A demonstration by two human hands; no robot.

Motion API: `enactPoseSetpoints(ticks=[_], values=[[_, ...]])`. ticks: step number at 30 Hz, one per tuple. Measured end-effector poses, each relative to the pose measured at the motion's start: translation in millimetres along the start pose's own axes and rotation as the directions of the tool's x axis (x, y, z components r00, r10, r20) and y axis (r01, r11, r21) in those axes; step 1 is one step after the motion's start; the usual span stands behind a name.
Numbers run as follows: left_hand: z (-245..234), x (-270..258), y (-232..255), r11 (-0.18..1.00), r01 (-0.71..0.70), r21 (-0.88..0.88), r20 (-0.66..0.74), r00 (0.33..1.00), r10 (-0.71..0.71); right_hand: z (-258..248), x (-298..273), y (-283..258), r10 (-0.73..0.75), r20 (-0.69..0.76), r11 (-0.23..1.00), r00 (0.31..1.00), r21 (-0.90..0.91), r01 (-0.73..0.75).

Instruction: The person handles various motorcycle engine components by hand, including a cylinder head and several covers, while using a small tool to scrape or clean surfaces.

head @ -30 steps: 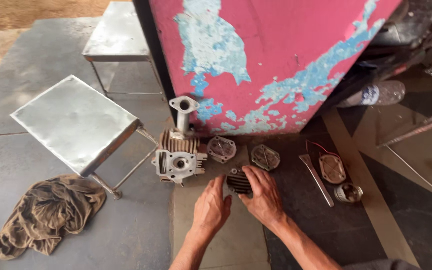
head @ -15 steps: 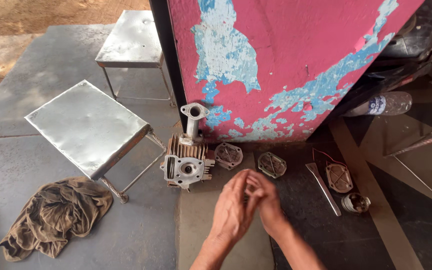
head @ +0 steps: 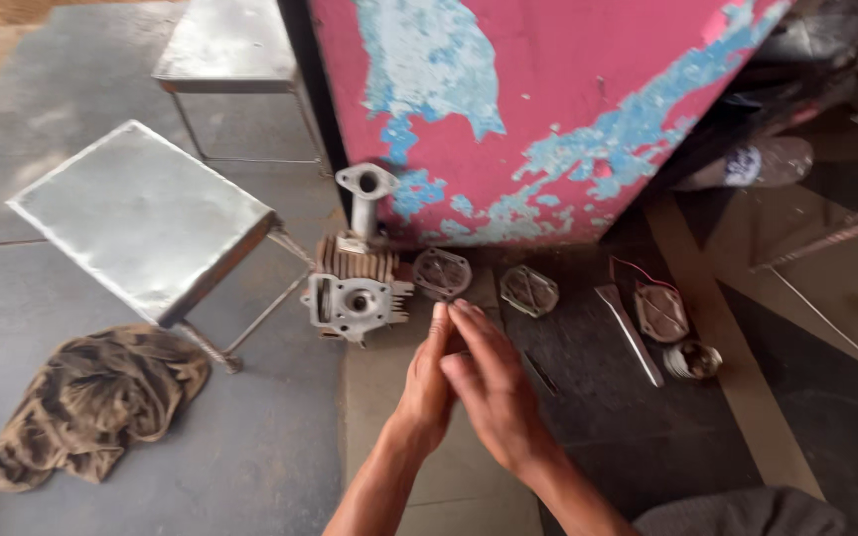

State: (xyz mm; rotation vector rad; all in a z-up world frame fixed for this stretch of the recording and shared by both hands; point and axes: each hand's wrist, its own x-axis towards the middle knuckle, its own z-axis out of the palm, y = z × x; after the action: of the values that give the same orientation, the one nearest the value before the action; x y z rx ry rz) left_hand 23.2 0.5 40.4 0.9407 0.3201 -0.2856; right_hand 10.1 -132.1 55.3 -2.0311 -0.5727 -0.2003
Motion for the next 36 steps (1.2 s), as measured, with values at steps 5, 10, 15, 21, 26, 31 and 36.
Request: enactPoseSetpoints(ticks=[5, 10, 15, 21, 26, 31, 36], values=[[-7.6, 12.8, 3.6, 0.966, -0.042, 0.254, -0.085, 0.994, 0.066, -7.2, -2.5, 74.1, 0.007, -0.033, 0.962, 0.999, -0.274, -0.016], [-21.3, 11.2, -23.9, -0.004, -0.295, 0.956, 0.266, 0.856, 0.443, -57.3, -27.9, 120.5, 0.14, -0.09, 0.911, 0.986, -0.377, -0.164], [-35.0, 13.5, -36.6, -0.302, -0.185, 0.935, 0.3, 0.867, 0.398, -94.9, -32.4, 141.6, 0.454, -0.203, 0.868, 0.868, -0.122, -0.482], [-32.6, 17.8, -28.0, -0.351, -0.068, 0.934, 0.207, 0.902, 0.378, -100.2, -40.4, 163.7, 0.544, -0.322, 0.799, 0.775, -0.082, -0.595], [-28.3, 12.0, -15.3, -0.38, -0.025, 0.925, 0.204, 0.875, 0.439, -89.6, -38.2, 167.6, 0.638, -0.309, 0.723, 0.706, -0.076, -0.687], [-38.3, 15.8, -11.7, -0.378, 0.122, 0.918, 0.013, 0.942, 0.335, -92.2, -38.0, 179.5, 0.516, -0.327, 0.81, 0.792, -0.115, -0.575], [-55.6, 18.5, -11.7, -0.507, 0.23, 0.831, -0.083, 0.952, 0.295, -97.9, -30.1, 186.9, 0.463, -0.329, 0.831, 0.823, -0.163, -0.533]])
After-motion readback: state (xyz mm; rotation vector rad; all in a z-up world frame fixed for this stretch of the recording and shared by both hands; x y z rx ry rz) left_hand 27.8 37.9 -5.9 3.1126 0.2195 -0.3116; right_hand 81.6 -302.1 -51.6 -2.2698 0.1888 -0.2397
